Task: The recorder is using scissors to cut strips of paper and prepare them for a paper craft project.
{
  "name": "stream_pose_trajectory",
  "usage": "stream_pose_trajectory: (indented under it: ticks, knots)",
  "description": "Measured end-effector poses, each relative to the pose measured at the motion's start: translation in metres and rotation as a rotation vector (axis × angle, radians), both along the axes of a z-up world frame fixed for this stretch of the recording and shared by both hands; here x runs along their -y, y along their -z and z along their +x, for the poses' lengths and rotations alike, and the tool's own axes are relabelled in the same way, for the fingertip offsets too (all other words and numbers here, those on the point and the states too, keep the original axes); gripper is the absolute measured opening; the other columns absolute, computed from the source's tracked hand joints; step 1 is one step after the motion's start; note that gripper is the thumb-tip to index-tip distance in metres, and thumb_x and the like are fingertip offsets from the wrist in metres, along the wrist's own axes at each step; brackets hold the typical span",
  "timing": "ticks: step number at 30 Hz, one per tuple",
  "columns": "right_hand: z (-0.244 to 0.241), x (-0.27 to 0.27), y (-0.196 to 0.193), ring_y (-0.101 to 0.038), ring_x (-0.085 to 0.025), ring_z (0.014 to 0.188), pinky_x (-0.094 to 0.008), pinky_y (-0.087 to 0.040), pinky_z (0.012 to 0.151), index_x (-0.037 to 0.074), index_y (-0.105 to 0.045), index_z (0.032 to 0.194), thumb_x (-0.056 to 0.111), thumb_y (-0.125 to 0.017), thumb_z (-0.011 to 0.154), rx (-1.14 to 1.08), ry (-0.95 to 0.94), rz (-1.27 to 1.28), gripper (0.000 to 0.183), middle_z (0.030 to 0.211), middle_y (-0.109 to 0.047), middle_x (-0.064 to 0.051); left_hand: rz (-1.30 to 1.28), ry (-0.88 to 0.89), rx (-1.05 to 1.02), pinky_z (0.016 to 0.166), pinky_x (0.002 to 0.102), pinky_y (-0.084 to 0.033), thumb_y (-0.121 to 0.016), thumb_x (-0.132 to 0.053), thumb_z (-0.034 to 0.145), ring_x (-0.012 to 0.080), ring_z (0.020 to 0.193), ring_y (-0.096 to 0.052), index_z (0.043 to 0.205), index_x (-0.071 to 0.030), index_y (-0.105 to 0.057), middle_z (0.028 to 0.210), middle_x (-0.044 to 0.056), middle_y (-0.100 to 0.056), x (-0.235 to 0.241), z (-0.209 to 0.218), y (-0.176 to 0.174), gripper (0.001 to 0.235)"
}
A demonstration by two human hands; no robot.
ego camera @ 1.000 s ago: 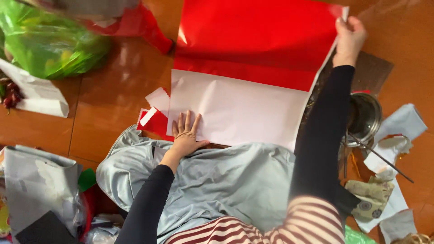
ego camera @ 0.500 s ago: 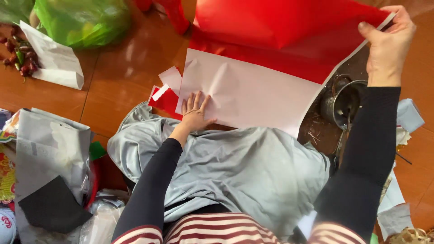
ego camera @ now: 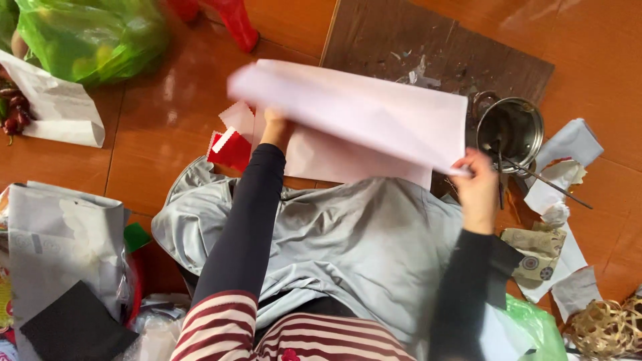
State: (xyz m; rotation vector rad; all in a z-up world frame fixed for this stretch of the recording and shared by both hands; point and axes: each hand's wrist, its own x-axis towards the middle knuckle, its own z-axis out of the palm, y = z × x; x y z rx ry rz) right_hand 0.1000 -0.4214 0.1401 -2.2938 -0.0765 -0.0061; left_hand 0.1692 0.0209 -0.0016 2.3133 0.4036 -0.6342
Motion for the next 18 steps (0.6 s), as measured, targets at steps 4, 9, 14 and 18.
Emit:
stream_pose_trajectory:
  ticks: [4,9,14,18]
  knots:
    - [-0.034,0.013,0.093,-0.063,-0.012,0.084,-0.026,-0.049,0.077,0.007,-0.07,0.095,-0.005,-0.073,0.082,-0.343,0.212,0.214,0.018,0.091,-0.07,-0.003,-0.641,-0.464,0.076,0.092,0.044,-0.055,-0.047,-0.047,0.106,0.0294,0.108,-0.069,0.153,-0.02,-0.037,0.121,0.012,-0.073,-0.032,-0.049,0.022,0.056]
    - [-0.025,0.016,0.124,-0.06,-0.013,0.068,-0.03,-0.048,0.061,0.005,-0.071,0.093,-0.003,-0.071,0.076,-0.346,0.193,-0.018,0.018,0.074,-0.067,-0.007,-1.421,-1.062,0.144,0.098,0.039,-0.054,-0.049,-0.037,0.105,0.0231,0.112,-0.068,0.137,-0.003,-0.057,0.122,0.007,-0.073,-0.098,-0.097,0.106,0.048]
    - [-0.021,0.032,0.183,-0.068,-0.02,0.075,-0.033,-0.053,0.071,0.004,-0.074,0.091,0.0,-0.071,0.075,-0.207,0.053,-0.11,0.017,0.08,-0.072,-0.015,-1.153,-0.985,-0.044,0.083,0.043,-0.061,-0.049,-0.048,0.101,0.0262,0.094,-0.074,0.127,-0.005,-0.061,0.11,0.014,-0.074,-0.095,-0.129,-0.01,0.051]
    - [-0.019,0.033,0.189,-0.071,-0.017,0.079,-0.031,-0.054,0.074,0.005,-0.078,0.095,0.007,-0.065,0.087,-0.222,0.07,-0.017,0.015,0.087,-0.076,-0.011,-0.79,-0.823,0.098,0.061,0.039,-0.061,-0.062,-0.034,0.099,0.0263,0.074,-0.073,0.122,-0.006,-0.059,0.102,0.012,-0.072,-0.078,-0.142,-0.007,0.036]
